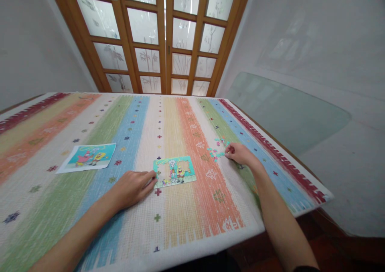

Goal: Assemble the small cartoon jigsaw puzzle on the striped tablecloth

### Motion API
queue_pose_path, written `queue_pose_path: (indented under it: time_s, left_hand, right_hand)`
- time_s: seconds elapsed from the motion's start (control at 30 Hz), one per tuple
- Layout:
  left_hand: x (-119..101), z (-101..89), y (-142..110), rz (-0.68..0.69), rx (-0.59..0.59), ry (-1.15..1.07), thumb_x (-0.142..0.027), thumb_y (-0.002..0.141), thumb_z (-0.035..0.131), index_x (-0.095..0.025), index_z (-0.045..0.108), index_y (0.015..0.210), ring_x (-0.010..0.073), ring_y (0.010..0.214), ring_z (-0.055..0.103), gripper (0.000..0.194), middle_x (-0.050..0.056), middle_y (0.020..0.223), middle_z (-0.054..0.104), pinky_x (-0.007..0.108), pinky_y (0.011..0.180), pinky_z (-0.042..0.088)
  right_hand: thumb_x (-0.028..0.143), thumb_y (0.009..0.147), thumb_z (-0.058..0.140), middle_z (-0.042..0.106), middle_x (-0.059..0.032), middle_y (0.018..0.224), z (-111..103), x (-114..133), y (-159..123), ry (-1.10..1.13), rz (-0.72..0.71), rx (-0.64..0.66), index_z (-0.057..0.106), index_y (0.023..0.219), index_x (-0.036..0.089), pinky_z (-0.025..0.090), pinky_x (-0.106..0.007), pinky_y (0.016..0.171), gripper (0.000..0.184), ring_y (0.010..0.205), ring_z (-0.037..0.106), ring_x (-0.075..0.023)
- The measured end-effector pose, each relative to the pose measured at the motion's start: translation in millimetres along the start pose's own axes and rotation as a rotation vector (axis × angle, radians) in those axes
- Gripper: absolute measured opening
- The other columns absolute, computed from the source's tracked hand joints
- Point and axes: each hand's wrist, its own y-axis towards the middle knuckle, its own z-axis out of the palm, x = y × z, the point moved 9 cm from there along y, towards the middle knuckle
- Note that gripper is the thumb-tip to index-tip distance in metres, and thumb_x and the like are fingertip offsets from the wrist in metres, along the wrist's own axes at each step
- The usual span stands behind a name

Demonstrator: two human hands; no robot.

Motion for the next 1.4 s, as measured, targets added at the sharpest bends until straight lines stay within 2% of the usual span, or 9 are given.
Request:
queue_pose_path:
  time_s: [0.13,0.27,0.33,0.47,0.57,0.77,0.9,1.13,1.4]
  left_hand:
    - [2,0.4,1,-0.01,-0.004,-0.019,-0.032,0.105,0.038,-0.019,0.061,0.098,0.0196,0.065,0.068,0.027,0.005,0.077,0.071,0.029,0.06,0.045]
    - [2,-0.3,2,-0.018,-0.009,-0.038,-0.031,0.104,0.037,-0.019,0.061,0.097,0.0195,0.064,0.066,0.027,0.004,0.075,0.069,0.03,0.06,0.045]
    - [2,-1.0,2,-0.019,-0.015,-0.04,-0.032,0.105,0.037,-0.02,0.06,0.097,0.019,0.064,0.066,0.027,0.004,0.074,0.068,0.029,0.06,0.044]
    - [0,-2.6,3,-0.009,-0.02,-0.013,-0.032,0.105,0.036,-0.02,0.059,0.095,0.0185,0.063,0.065,0.027,0.003,0.072,0.067,0.028,0.058,0.043]
    - [-3,-5.0,4,0.0,-0.03,0.008,-0.031,0.106,0.036,-0.02,0.058,0.095,0.0181,0.063,0.065,0.027,0.002,0.072,0.067,0.028,0.058,0.042]
    - [-5,-3.8,5,-0.008,-0.01,0.029,-0.031,0.106,0.036,-0.02,0.059,0.095,0.0187,0.064,0.066,0.027,0.004,0.074,0.069,0.028,0.057,0.041]
    - [-3,-1.7,5,-0.017,0.011,0.015,-0.03,0.106,0.036,-0.019,0.059,0.096,0.02,0.064,0.066,0.028,0.004,0.073,0.068,0.029,0.058,0.042]
    - [-3,-2.2,4,-0.013,0.0,0.012,-0.03,0.106,0.037,-0.02,0.058,0.095,0.0181,0.062,0.064,0.026,0.003,0.072,0.067,0.028,0.058,0.042]
    - [-2,-3.9,4,-0.011,-0.033,-0.005,-0.032,0.106,0.036,-0.02,0.058,0.094,0.0177,0.06,0.064,0.027,0.002,0.071,0.066,0.028,0.057,0.042]
  right_hand:
    - [0.019,0.079,0.067,0.066,0.0002,0.069,8,28,0,0.126,-0.103,0.016,0.067,0.083,0.018,0.045,-0.024,0.061,0.004,0.064,0.061,-0.0145]
    - [0.031,0.081,0.071,0.067,-0.0012,0.071,27,87,-10,0.414,-0.384,0.125,0.071,0.084,0.017,0.046,-0.026,0.062,0.014,0.065,0.059,-0.0144]
    - [0.029,0.082,0.069,0.068,-0.0012,0.073,40,113,-17,0.483,-0.476,0.177,0.072,0.085,0.018,0.047,-0.026,0.064,0.013,0.066,0.059,-0.014]
    - [0.023,0.085,0.067,0.07,-0.0016,0.076,70,153,-29,0.492,-0.564,0.282,0.075,0.09,0.018,0.047,-0.026,0.065,0.011,0.067,0.059,-0.0138]
    - [0.02,0.084,0.068,0.072,-0.0025,0.079,81,170,-34,0.452,-0.606,0.3,0.076,0.089,0.018,0.047,-0.027,0.065,0.01,0.068,0.061,-0.0141]
    - [0.013,0.084,0.071,0.073,-0.0047,0.088,78,178,-35,0.372,-0.643,0.169,0.074,0.094,0.018,0.05,-0.028,0.07,0.011,0.075,0.064,-0.0156]
    - [0.01,0.085,0.07,0.073,-0.0057,0.091,78,177,-38,0.364,-0.657,0.141,0.072,0.095,0.017,0.051,-0.029,0.074,0.012,0.079,0.065,-0.0161]
    - [0.008,0.085,0.071,0.069,-0.0038,0.087,77,175,-43,0.339,-0.711,0.054,0.071,0.091,0.018,0.05,-0.031,0.078,0.011,0.084,0.063,-0.0171]
    - [0.013,0.09,0.066,0.071,-0.0068,0.09,75,175,-53,0.286,-0.754,-0.027,0.072,0.093,0.02,0.05,-0.034,0.08,0.01,0.087,0.064,-0.0206]
